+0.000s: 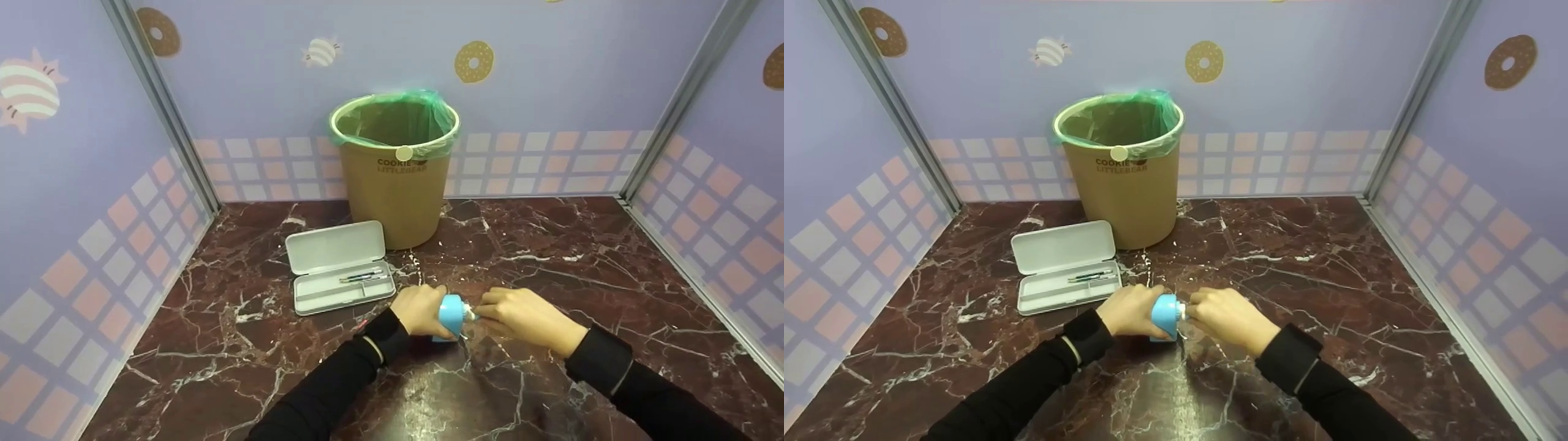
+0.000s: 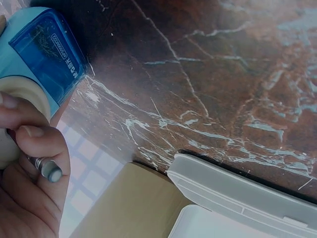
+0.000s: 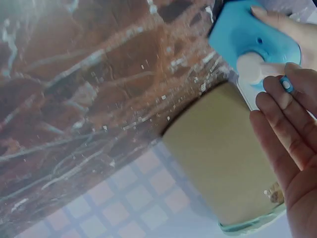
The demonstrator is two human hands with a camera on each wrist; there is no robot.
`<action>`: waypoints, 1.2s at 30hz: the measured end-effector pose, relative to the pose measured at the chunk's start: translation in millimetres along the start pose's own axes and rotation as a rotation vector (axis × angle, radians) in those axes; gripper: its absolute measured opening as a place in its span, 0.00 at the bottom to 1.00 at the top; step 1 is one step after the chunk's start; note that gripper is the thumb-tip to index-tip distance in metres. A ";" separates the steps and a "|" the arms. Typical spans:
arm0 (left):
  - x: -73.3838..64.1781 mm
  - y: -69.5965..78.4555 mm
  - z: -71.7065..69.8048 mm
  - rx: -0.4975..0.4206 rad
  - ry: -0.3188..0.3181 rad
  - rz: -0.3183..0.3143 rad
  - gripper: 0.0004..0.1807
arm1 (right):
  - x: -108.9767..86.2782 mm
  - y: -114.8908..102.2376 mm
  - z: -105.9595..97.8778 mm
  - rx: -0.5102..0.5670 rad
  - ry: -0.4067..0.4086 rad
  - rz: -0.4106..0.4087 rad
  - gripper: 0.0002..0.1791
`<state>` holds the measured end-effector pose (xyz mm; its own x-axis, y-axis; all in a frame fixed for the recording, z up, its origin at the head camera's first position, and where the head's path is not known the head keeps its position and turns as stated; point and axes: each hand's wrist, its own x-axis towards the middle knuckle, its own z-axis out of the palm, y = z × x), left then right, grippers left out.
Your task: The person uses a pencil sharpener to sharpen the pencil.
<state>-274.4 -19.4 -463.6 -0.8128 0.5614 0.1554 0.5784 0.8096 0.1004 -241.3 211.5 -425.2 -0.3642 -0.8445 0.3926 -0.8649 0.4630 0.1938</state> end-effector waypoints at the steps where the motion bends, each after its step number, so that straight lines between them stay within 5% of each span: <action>1: -0.2 -0.2 -0.6 -0.002 0.002 0.003 0.36 | 1.0 1.5 -1.0 -0.005 -0.002 0.005 0.05; 20: 0.5 -1.2 -0.3 -0.002 -0.005 0.021 0.37 | 16.4 35.1 15.5 0.029 0.015 0.151 0.08; 36: -0.2 -1.6 -2.1 0.025 -0.006 0.036 0.39 | 16.2 42.4 51.7 0.054 -0.096 0.252 0.08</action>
<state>-275.0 -21.1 -461.7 -0.7920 0.5911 0.1530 0.6053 0.7929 0.0702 -301.8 203.5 -457.2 -0.5992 -0.7273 0.3346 -0.7591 0.6489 0.0511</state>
